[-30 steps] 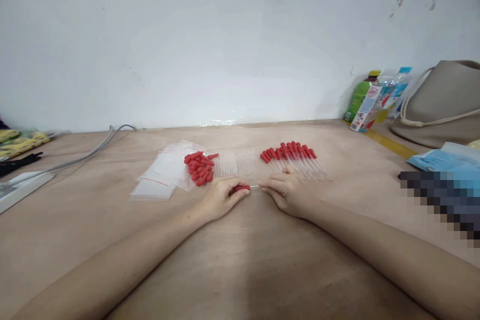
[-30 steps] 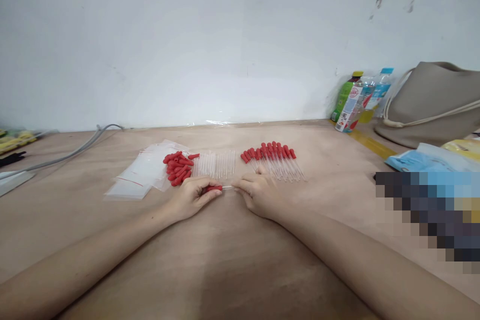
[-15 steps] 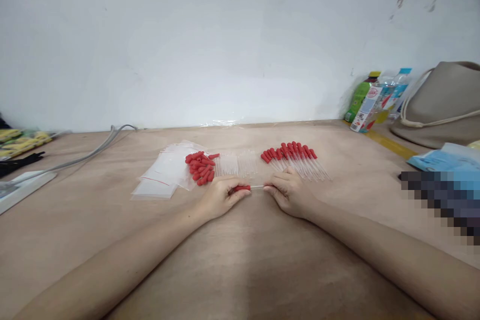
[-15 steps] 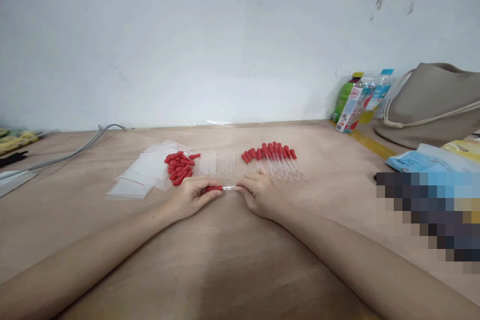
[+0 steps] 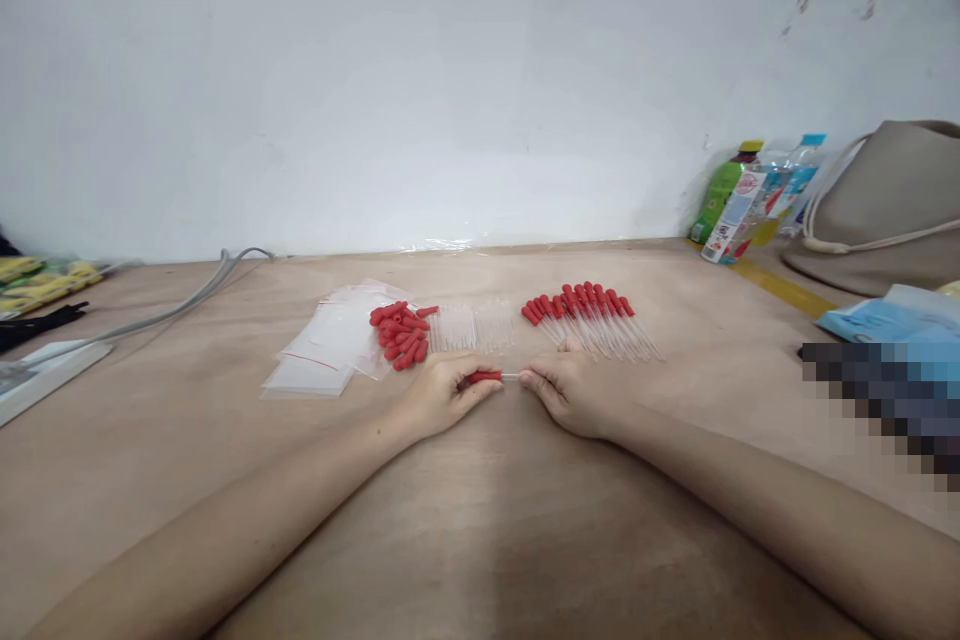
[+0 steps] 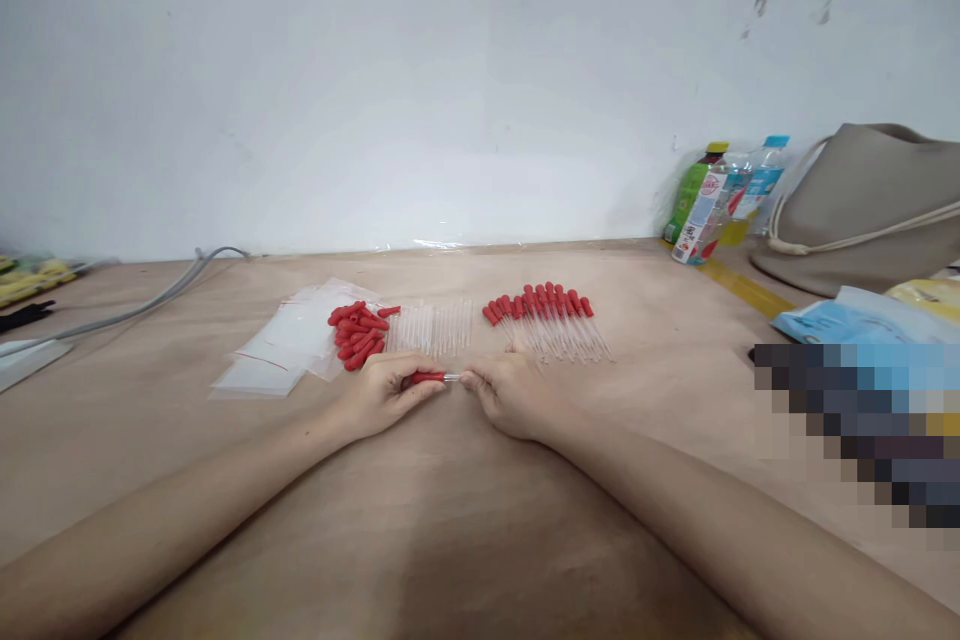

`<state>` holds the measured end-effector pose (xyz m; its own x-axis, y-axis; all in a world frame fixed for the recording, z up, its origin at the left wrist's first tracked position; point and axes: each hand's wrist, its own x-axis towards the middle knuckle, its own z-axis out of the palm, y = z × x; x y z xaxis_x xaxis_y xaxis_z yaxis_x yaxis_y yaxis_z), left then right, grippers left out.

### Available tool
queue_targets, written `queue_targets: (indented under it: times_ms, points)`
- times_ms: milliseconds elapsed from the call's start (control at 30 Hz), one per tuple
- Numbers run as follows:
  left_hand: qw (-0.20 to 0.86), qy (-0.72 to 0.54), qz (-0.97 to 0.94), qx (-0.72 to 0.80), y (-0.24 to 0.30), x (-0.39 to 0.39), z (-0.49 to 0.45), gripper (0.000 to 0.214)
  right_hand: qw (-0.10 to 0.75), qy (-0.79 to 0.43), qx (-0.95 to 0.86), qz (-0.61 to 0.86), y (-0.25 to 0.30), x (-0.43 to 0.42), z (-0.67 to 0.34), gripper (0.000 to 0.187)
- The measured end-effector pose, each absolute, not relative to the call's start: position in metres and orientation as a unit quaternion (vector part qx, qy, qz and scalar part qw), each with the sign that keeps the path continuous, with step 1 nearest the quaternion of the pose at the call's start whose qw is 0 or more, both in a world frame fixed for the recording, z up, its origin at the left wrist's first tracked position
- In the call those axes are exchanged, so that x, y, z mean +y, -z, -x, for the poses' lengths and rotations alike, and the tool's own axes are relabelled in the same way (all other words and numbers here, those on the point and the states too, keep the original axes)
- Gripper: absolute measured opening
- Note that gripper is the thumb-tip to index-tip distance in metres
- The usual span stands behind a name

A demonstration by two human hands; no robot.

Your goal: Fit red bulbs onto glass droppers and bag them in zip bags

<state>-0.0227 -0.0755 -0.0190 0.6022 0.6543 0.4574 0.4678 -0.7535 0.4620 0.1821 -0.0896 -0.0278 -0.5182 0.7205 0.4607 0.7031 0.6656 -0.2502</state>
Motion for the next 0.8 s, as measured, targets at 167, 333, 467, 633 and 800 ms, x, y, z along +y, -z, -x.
queue_targets:
  times_ms: [167, 333, 467, 633, 800]
  points:
    - [0.146, -0.319, -0.872, 0.342, 0.019, -0.074, 0.023, 0.017, 0.228, 0.019, -0.885, 0.406, 0.014, -0.091, -0.185, 0.026]
    - [0.137, -0.331, -0.857, 0.370, 0.022, -0.072, 0.028, 0.032, 0.228, 0.013, -0.857, 0.462, 0.004, -0.084, -0.199, 0.019]
    - [0.142, -0.306, -0.860, 0.383, 0.022, -0.071, 0.030, 0.030, 0.270, -0.027, -0.738, 0.618, -0.004, -0.064, -0.216, 0.023]
    - [0.139, -0.281, -0.865, 0.392, 0.018, -0.072, 0.028, 0.020, 0.240, 0.015, -0.641, 0.729, -0.010, -0.042, -0.222, 0.029]
    - [0.141, -0.276, -0.867, 0.391, 0.017, -0.072, 0.028, 0.013, 0.175, 0.043, -0.646, 0.742, -0.002, -0.038, -0.214, 0.032]
